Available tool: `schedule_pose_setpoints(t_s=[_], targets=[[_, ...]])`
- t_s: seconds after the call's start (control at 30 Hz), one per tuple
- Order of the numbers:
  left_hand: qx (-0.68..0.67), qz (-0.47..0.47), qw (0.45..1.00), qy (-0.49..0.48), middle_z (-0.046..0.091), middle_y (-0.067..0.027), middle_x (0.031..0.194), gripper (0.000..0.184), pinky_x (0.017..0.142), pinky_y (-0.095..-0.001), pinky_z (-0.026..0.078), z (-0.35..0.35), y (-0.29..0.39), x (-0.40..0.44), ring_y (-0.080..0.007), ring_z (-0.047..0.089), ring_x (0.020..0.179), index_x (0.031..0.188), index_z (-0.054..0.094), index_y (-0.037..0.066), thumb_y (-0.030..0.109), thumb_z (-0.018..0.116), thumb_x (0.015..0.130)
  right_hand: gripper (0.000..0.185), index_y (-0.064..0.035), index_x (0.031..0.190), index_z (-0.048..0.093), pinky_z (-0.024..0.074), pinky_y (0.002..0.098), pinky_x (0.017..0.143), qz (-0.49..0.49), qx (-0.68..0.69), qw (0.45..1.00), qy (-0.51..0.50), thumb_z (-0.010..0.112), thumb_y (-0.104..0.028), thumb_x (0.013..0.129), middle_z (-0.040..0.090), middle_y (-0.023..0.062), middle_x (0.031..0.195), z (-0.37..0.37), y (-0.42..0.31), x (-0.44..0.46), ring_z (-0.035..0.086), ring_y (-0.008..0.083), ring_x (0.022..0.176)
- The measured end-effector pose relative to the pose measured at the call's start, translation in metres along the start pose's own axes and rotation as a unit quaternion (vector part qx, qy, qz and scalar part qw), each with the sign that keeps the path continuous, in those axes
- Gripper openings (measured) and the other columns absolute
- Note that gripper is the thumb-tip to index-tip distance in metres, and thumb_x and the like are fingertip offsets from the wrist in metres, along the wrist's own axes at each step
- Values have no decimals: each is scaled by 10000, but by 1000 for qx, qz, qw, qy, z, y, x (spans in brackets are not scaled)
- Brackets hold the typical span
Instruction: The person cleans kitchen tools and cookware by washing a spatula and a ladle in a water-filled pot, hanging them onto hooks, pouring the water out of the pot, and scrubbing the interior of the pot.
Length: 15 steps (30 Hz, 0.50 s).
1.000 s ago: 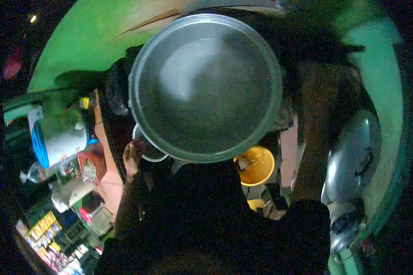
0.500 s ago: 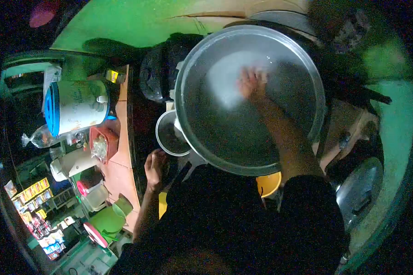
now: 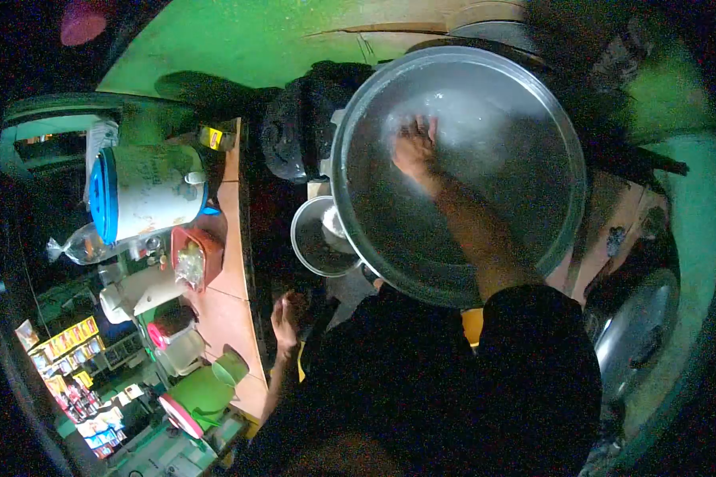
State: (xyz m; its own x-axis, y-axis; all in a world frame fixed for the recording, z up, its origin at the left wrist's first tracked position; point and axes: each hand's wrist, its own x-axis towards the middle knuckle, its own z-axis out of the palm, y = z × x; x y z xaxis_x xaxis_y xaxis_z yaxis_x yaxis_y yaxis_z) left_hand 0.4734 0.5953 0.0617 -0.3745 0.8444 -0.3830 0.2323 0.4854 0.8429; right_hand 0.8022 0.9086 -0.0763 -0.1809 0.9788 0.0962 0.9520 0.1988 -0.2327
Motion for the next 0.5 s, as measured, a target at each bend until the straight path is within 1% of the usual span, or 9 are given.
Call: schedule_pose_setpoints(t_s=[0.03, 0.1, 0.13, 0.17, 0.2, 0.27, 0.33, 0.47, 0.5], targets=[[-61, -33, 998, 11, 634, -91, 1015, 415, 796, -286, 474, -4, -7, -5, -149, 580, 887, 1181, 560, -18, 342, 444, 1010, 507, 15, 1274, 505, 191, 610, 1091, 3, 3, 1000, 4, 526, -334, 907, 419, 226, 1375, 9, -7, 12, 365, 391, 1315], [-75, -50, 996, 21, 637, -96, 1021, 412, 769, -272, 476, -15, -19, -16, -148, 583, 866, 1184, 556, -25, 333, 451, 1009, 447, 30, 1227, 539, 277, 496, 1087, 139, 199, 920, 309, 439, -315, 961, 451, 246, 1342, 33, -31, 34, 442, 383, 1245], [-86, -87, 992, 32, 640, -94, 1015, 410, 758, -266, 477, -22, -30, -23, -145, 586, 854, 1185, 556, -24, 331, 453, 1008, 447, 30, 1227, 539, 277, 496, 1087, 144, 200, 920, 306, 439, -315, 961, 451, 246, 1342, 19, -45, 42, 442, 383, 1245], [-83, -91, 992, 31, 640, -94, 1015, 410, 758, -266, 477, -31, -49, -28, -145, 586, 854, 1185, 556, -24, 331, 453, 1008, 489, 39, 1262, 509, 286, 459, 1090, 251, 415, 843, 233, 404, -346, 979, 436, 262, 1360, -15, -62, 53, 423, 398, 1260], [-80, -84, 993, 19, 646, -90, 1003, 408, 758, -262, 476, -40, -73, -30, -143, 591, 850, 1181, 558, -22, 332, 457, 1006, 533, 49, 1297, 480, 295, 422, 1093, 341, 601, 708, 148, 370, -377, 997, 421, 277, 1378, -35, -81, 62, 404, 414, 1275], [-78, -77, 994, -1, 651, -85, 991, 405, 758, -259, 475, -48, -93, -34, -140, 596, 846, 1177, 560, -19, 333, 461, 1004, 607, 33, 1338, 442, 302, 415, 1085, 382, 562, 725, 111, 310, -454, 1001, 433, 276, 1371, -6, -126, 61, 420, 392, 1272], [-81, -84, 993, 26, 659, -77, 966, 394, 688, -244, 458, -46, -101, -35, -115, 581, 787, 1154, 567, -16, 334, 472, 1001, 670, -1, 1333, 461, 325, 420, 1058, 357, 652, 655, -133, 253, -538, 992, 491, 247, 1330, 47, -143, 37, 448, 346, 1263], [-121, -80, 989, -9, 643, -53, 922, 385, 637, -242, 440, -30, -90, -17, -104, 553, 745, 1135, 572, -13, 335, 477, 999, 532, 30, 1315, 456, 240, 475, 1115, -16, 498, 846, -191, 319, -386, 1013, 413, 270, 1381, -104, -100, -124, 384, 376, 1299], [-111, -69, 991, -26, 623, -36, 889, 379, 618, -239, 426, -27, -78, -9, -96, 529, 718, 1130, 572, -11, 332, 479, 999, 434, 22, 1257, 503, 252, 484, 1109, -108, 399, 897, -158, 428, -306, 982, 529, 248, 1249, -97, -73, -157, 443, 379, 1246]])
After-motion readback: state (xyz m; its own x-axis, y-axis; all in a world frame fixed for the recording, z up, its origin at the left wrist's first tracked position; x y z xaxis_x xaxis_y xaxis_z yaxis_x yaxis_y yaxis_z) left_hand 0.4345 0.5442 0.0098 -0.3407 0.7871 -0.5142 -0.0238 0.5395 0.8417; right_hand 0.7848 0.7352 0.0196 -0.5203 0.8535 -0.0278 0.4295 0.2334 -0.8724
